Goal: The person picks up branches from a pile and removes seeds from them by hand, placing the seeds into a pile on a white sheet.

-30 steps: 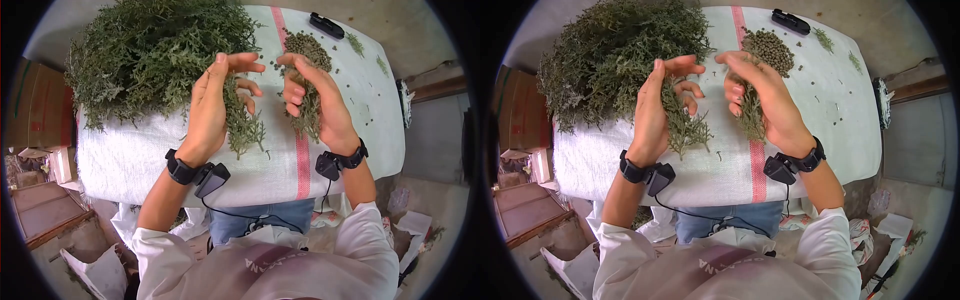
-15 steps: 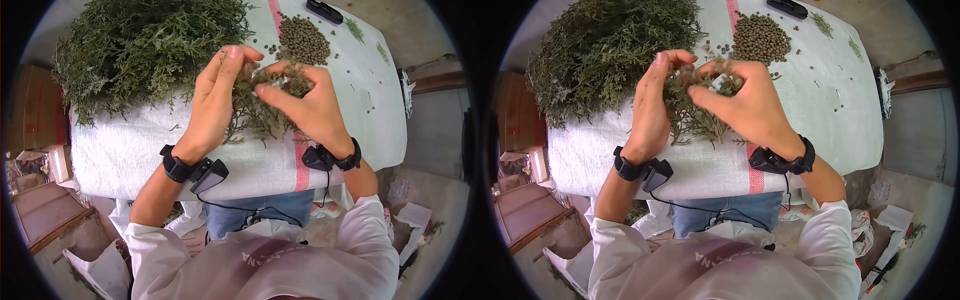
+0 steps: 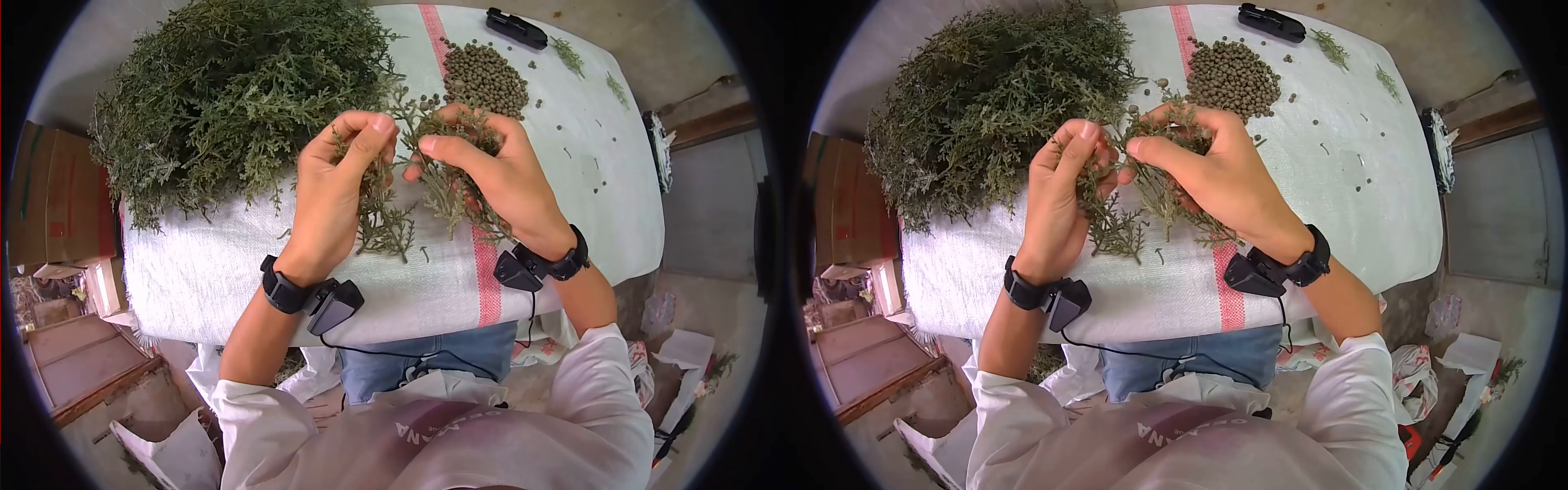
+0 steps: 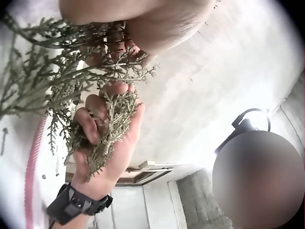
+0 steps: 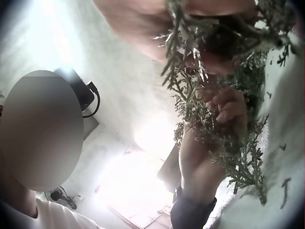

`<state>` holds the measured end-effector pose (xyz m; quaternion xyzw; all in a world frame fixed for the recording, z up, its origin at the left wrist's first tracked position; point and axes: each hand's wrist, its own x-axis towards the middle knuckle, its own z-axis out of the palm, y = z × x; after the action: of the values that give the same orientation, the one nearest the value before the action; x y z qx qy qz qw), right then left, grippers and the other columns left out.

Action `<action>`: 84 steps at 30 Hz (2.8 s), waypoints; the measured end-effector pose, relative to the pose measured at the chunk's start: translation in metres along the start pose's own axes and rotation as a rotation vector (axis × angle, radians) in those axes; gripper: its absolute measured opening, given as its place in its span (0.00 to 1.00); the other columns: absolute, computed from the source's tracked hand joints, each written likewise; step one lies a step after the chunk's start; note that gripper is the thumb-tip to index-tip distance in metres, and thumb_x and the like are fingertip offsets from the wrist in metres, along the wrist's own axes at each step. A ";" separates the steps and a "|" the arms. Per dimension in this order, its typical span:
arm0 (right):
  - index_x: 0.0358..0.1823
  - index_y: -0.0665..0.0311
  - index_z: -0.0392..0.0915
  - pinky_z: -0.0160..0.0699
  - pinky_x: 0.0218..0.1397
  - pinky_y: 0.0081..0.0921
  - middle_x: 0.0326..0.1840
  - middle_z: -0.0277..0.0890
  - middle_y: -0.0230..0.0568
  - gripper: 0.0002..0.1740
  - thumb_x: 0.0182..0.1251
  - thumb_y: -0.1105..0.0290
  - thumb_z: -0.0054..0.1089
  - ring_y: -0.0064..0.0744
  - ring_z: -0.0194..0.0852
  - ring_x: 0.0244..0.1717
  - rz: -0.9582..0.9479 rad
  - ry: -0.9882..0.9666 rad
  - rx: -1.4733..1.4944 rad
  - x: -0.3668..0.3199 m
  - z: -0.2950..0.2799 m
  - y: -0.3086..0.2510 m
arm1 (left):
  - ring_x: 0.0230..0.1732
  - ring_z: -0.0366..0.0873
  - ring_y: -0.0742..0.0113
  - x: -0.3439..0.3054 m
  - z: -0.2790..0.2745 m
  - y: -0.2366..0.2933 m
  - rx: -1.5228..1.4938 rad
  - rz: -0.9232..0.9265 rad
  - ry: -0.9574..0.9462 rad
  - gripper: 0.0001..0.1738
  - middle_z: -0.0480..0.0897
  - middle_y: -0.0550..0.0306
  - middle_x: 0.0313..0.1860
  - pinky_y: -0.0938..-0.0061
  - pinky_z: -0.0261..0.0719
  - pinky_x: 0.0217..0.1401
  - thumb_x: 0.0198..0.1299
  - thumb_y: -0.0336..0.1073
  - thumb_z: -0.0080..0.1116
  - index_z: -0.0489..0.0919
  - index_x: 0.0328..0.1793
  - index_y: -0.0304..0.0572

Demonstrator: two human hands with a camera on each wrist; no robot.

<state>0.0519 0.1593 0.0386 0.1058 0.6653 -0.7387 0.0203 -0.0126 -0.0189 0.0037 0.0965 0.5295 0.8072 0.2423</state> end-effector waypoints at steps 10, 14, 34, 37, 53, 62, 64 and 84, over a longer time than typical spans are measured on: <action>0.51 0.69 0.75 0.77 0.38 0.19 0.35 0.83 0.37 0.14 0.69 0.69 0.62 0.23 0.80 0.31 -0.024 -0.032 0.139 0.004 -0.005 -0.005 | 0.29 0.74 0.75 0.000 0.016 0.010 -0.127 -0.085 0.073 0.19 0.76 0.64 0.31 0.74 0.73 0.29 0.77 0.49 0.49 0.77 0.46 0.38; 0.49 0.67 0.76 0.74 0.33 0.18 0.31 0.82 0.35 0.11 0.69 0.69 0.61 0.20 0.79 0.31 0.072 -0.061 0.155 0.000 -0.004 -0.012 | 0.19 0.66 0.77 -0.001 0.004 0.006 -0.074 -0.088 0.064 0.17 0.70 0.67 0.26 0.76 0.65 0.23 0.75 0.48 0.53 0.78 0.47 0.39; 0.47 0.63 0.80 0.54 0.19 0.12 0.28 0.85 0.31 0.10 0.70 0.66 0.63 0.07 0.65 0.19 0.108 -0.246 -0.144 -0.001 0.001 -0.013 | 0.17 0.54 0.84 -0.004 0.009 0.012 -0.067 -0.121 0.072 0.16 0.72 0.69 0.30 0.82 0.51 0.20 0.70 0.42 0.61 0.81 0.56 0.40; 0.48 0.64 0.80 0.56 0.20 0.12 0.29 0.85 0.31 0.11 0.70 0.66 0.63 0.08 0.66 0.20 0.092 -0.238 -0.142 0.000 0.000 -0.010 | 0.16 0.56 0.84 -0.005 0.013 0.017 -0.077 -0.175 0.073 0.17 0.73 0.68 0.32 0.83 0.52 0.20 0.70 0.43 0.60 0.81 0.56 0.38; 0.53 0.65 0.81 0.66 0.30 0.15 0.34 0.83 0.29 0.15 0.68 0.67 0.66 0.13 0.72 0.27 0.024 -0.152 -0.312 -0.013 -0.001 -0.024 | 0.16 0.58 0.81 -0.003 0.009 0.017 -0.083 -0.273 0.108 0.11 0.79 0.66 0.33 0.81 0.54 0.20 0.69 0.40 0.58 0.80 0.49 0.40; 0.54 0.70 0.79 0.70 0.29 0.16 0.34 0.80 0.32 0.20 0.62 0.70 0.70 0.16 0.71 0.27 -0.920 0.192 -0.008 -0.131 -0.044 -0.050 | 0.16 0.58 0.82 -0.003 0.004 0.004 -0.061 -0.229 -0.027 0.09 0.80 0.67 0.30 0.82 0.55 0.19 0.68 0.38 0.61 0.81 0.46 0.41; 0.53 0.70 0.79 0.70 0.29 0.16 0.34 0.80 0.32 0.20 0.62 0.70 0.69 0.16 0.71 0.27 -1.062 0.029 0.095 -0.147 -0.046 -0.061 | 0.15 0.59 0.83 -0.001 0.004 0.004 -0.003 -0.263 -0.071 0.10 0.80 0.68 0.30 0.83 0.54 0.18 0.68 0.38 0.62 0.82 0.47 0.40; 0.50 0.70 0.79 0.69 0.29 0.17 0.32 0.79 0.33 0.16 0.63 0.69 0.67 0.18 0.70 0.25 -1.272 -0.102 0.249 -0.185 -0.038 -0.070 | 0.14 0.56 0.85 0.000 0.006 0.006 0.120 -0.324 -0.118 0.14 0.86 0.55 0.46 0.85 0.55 0.17 0.70 0.38 0.60 0.82 0.53 0.35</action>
<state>0.2256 0.1840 0.1379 -0.3425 0.5057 -0.6822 -0.4019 -0.0122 -0.0164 0.0118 0.0713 0.5703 0.7174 0.3937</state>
